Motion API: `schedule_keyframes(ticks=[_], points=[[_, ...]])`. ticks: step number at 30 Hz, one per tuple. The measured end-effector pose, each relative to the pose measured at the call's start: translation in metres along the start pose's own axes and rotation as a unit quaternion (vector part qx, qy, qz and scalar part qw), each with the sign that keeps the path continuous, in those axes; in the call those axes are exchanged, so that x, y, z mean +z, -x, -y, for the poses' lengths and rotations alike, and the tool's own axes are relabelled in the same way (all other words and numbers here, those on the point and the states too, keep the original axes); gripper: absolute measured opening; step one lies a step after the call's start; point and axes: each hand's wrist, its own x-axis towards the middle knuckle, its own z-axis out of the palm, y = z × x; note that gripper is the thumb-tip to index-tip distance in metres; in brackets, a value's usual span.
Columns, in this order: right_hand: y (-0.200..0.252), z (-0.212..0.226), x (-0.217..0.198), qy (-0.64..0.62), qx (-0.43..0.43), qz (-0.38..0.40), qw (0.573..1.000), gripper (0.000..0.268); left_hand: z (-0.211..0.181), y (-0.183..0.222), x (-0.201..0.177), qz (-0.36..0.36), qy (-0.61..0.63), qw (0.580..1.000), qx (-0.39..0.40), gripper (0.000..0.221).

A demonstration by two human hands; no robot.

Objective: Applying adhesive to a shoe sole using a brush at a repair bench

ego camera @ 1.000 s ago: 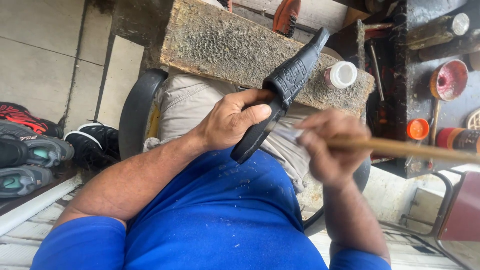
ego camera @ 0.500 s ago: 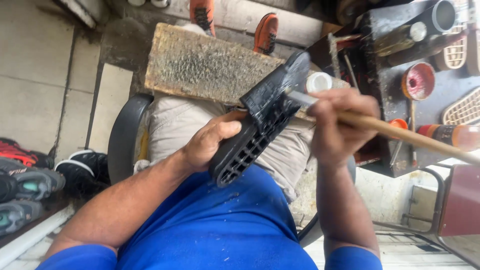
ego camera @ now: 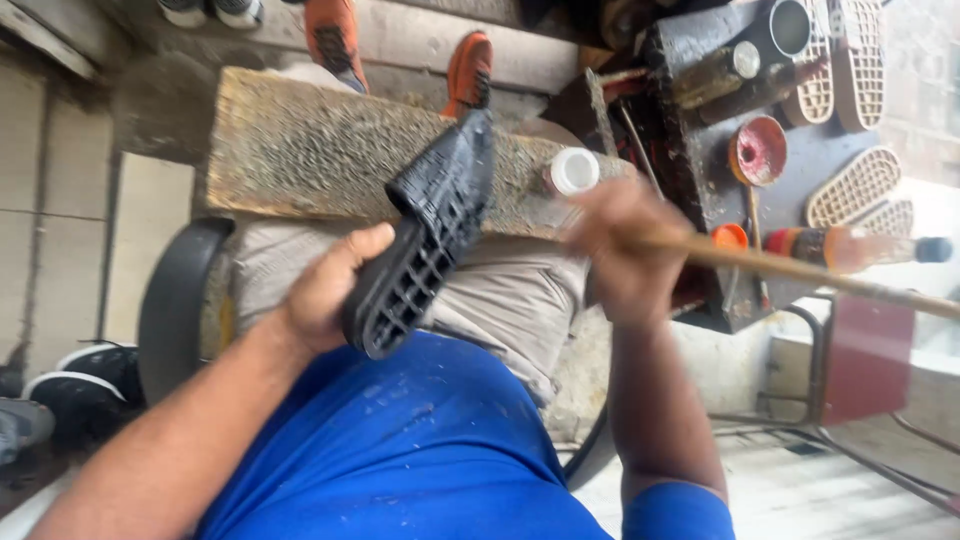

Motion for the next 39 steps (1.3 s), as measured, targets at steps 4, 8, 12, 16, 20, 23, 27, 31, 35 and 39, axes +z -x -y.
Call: schedule_keyframes(ticks=[4,8,12,16,20,23,27,31,35,39], points=[[0.005,-0.072,-0.049,-0.067,0.092,-0.106,0.988,0.024,-0.005,-0.017,-0.009,0.013,0.018,1.0,-0.002,0.035],[0.017,-0.091,-0.042,-0.009,0.196,-0.082,0.977,0.013,-0.005,-0.009,-0.009,0.005,0.032,0.999,-0.002,0.046],[0.019,-0.105,-0.031,0.068,0.217,-0.059,0.972,0.016,0.002,-0.022,-0.038,-0.027,0.0,0.999,0.027,0.042],[0.023,-0.108,-0.035,0.067,0.239,-0.08,0.965,0.018,-0.003,-0.011,-0.014,-0.029,-0.002,0.999,0.044,0.034],[0.041,-0.127,-0.051,-0.14,0.297,-0.216,0.92,0.022,-0.011,0.007,0.01,0.011,-0.097,0.988,0.122,0.041],[0.046,-0.125,-0.045,-0.248,0.325,-0.248,0.878,0.025,-0.015,0.005,0.01,0.028,-0.143,0.975,0.168,0.042],[0.059,-0.144,-0.044,-0.19,0.278,-0.273,0.901,0.018,-0.005,-0.001,0.008,0.046,-0.171,0.954,0.243,0.043],[0.024,-0.051,-0.016,-0.349,0.228,-0.284,0.864,0.029,-0.019,0.005,0.029,-0.002,-0.291,0.917,0.275,0.042],[0.029,0.004,0.011,-0.491,0.103,-0.062,0.863,0.021,-0.018,0.0,0.047,0.003,-0.364,0.888,0.282,0.052],[0.03,0.027,0.036,-0.504,0.101,-0.039,0.857,0.031,-0.016,0.002,0.056,-0.007,-0.394,0.861,0.323,0.046]])
